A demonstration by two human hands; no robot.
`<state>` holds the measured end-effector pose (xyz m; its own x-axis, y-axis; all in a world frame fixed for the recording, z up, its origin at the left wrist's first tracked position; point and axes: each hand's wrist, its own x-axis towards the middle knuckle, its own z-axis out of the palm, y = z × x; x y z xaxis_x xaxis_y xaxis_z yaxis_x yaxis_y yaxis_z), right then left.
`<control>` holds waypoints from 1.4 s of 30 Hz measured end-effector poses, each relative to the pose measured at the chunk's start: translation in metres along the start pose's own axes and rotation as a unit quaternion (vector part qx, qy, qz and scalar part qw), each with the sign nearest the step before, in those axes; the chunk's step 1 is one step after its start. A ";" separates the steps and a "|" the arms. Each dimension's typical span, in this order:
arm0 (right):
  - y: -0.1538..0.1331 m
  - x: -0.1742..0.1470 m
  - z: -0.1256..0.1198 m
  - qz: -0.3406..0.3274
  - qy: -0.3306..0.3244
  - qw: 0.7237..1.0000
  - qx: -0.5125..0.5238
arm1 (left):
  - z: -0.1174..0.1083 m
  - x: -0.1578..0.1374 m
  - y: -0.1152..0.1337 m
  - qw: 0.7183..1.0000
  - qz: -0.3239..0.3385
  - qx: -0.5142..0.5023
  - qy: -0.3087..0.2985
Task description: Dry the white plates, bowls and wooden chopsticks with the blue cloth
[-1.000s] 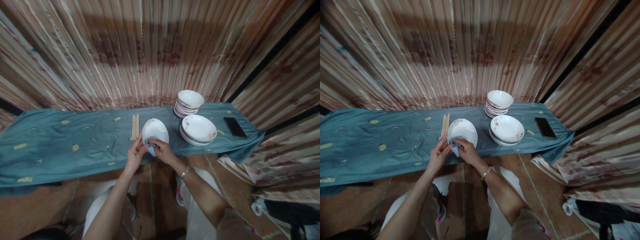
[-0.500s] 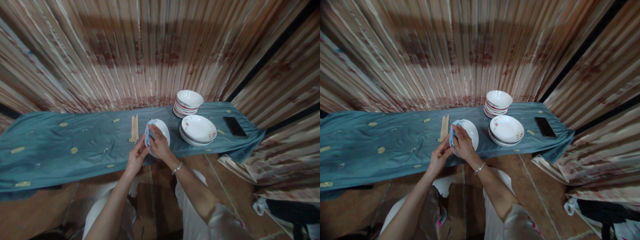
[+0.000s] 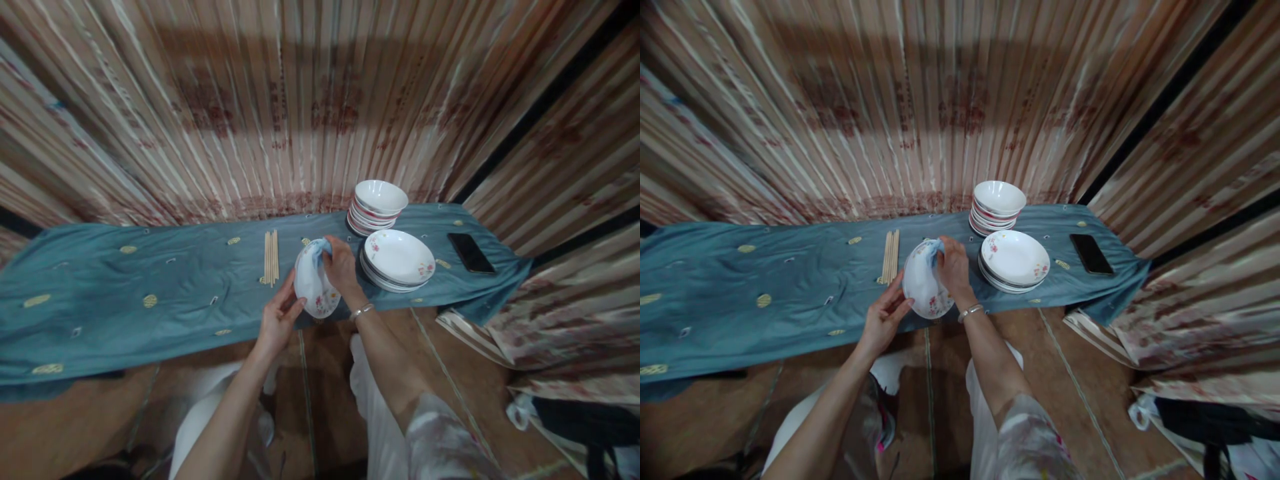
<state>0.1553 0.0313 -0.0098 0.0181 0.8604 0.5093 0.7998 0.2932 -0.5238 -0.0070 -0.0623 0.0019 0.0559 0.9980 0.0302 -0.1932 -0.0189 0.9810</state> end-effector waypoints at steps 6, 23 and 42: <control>0.022 -0.009 0.002 0.075 -0.054 0.991 -0.092 | -0.001 -0.001 -0.002 1.000 0.001 -0.010 0.007; 0.006 -0.030 -0.037 -0.008 -0.123 0.977 -0.173 | -0.008 0.005 -0.006 0.999 -0.025 -0.017 0.019; 0.002 -0.059 -0.037 -0.098 -0.294 0.938 -0.155 | -0.007 0.007 -0.004 0.997 -0.052 -0.039 0.035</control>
<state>0.1786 -0.0343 -0.0154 -0.4084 0.9106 0.0627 0.8910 0.4126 -0.1891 -0.0128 -0.0553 -0.0027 0.0117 0.9961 -0.0877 -0.2662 0.0876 0.9599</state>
